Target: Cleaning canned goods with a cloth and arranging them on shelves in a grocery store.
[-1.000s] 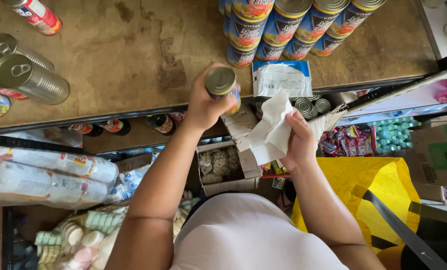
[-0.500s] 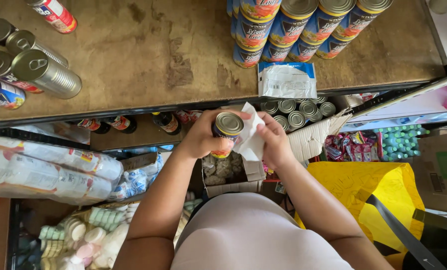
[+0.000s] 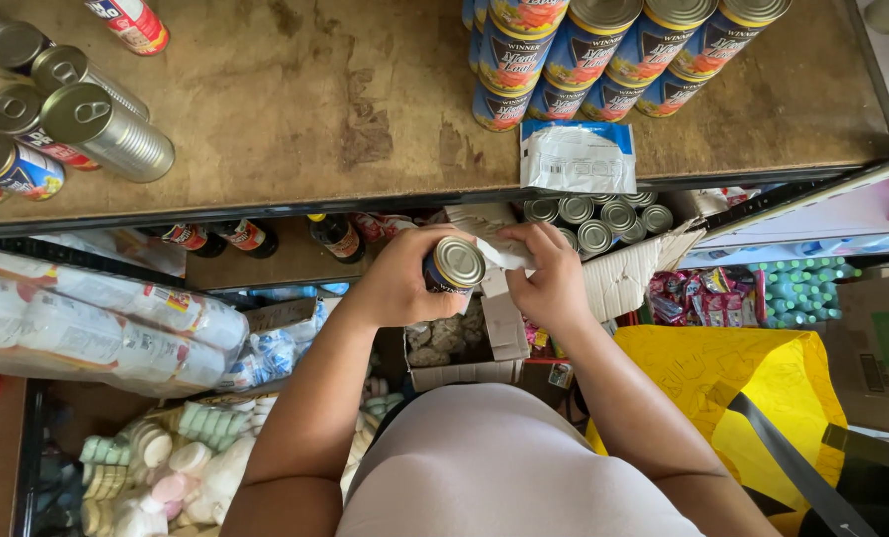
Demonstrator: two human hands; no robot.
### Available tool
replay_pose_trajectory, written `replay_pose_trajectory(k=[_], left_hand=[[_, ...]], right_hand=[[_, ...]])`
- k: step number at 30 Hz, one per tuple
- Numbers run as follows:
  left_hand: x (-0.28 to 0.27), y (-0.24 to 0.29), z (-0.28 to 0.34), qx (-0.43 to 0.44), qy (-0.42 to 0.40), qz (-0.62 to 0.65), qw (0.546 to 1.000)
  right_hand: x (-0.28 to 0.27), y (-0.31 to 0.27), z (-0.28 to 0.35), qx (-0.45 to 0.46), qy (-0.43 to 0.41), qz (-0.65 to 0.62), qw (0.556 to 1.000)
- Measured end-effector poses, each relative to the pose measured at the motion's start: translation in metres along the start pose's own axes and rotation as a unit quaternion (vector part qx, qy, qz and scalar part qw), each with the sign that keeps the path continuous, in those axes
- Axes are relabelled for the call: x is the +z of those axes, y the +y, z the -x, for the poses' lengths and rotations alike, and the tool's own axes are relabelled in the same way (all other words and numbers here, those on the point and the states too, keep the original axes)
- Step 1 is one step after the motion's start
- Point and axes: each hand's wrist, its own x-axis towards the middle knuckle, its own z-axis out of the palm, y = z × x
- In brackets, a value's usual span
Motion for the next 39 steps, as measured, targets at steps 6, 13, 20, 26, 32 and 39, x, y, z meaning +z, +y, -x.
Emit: replay_pose_trajectory(k=[6, 13, 20, 26, 32, 39], left_hand=[[-0.003, 0.001, 0.007, -0.004, 0.031, 0.007, 0.999], [-0.009, -0.021, 0.019, -0.068, 0.121, 0.043, 0.989], [0.025, -0.044, 0.023, -0.126, 0.231, 0.161, 0.951], [0.066, -0.035, 0.026, -0.096, 0.342, 0.401, 0.844], [0.072, -0.080, 0.039, -0.045, 0.005, 0.837, 0.545], [0.085, -0.040, 0.028, 0.036, 0.293, 0.243, 0.924]], right_hand=[[-0.010, 0.008, 0.009, 0.052, -0.106, -0.069, 0.991], [-0.005, 0.080, 0.033, 0.182, -0.219, -0.428, 0.858], [0.013, 0.059, 0.023, 0.048, -0.052, -0.609, 0.790], [0.004, -0.034, 0.011, -0.232, -0.105, -0.338, 0.906], [0.019, -0.060, 0.007, -0.301, -0.055, -0.144, 0.941], [0.026, -0.069, 0.014, -0.216, -0.036, -0.168, 0.961]])
